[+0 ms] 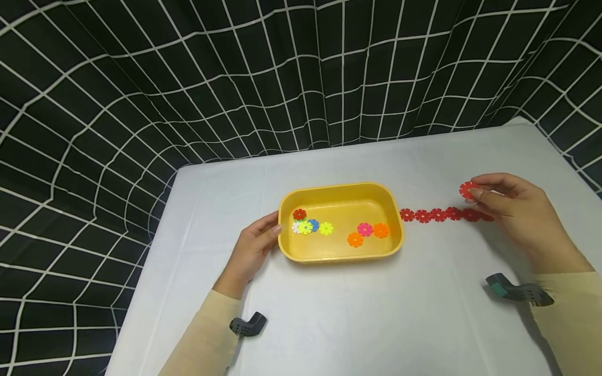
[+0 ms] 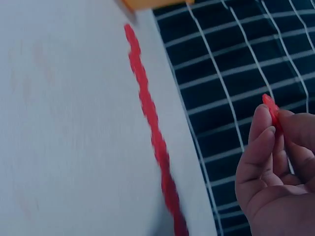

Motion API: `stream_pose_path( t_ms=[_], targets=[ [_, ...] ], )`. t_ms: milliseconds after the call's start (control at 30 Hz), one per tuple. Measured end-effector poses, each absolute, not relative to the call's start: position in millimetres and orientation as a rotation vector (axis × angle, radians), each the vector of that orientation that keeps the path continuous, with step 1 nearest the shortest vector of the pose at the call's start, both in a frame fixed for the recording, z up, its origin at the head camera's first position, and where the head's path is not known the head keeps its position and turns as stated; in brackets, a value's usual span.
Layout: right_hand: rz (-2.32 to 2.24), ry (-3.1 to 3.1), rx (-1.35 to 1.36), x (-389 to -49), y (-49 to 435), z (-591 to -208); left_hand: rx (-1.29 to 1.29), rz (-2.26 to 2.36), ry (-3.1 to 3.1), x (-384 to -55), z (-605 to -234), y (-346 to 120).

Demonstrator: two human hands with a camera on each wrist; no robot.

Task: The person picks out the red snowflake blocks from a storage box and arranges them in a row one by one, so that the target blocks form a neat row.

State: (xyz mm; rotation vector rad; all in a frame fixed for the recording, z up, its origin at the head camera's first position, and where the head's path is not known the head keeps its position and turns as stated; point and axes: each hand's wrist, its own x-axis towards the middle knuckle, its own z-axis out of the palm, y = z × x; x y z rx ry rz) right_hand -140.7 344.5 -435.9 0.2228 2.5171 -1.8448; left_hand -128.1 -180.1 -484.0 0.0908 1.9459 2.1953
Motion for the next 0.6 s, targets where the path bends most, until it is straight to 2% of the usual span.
stream_pose_path(
  t_ms=[367,600],
  targets=[
    [-2.119,2.439,0.456,-135,392,-453,0.096,2.195,1.942,-129,-486,-181],
    [-2.503,2.186,0.426,-133,414,-466,0.090,2.193,1.941,-129,-486,-182]
  ],
)
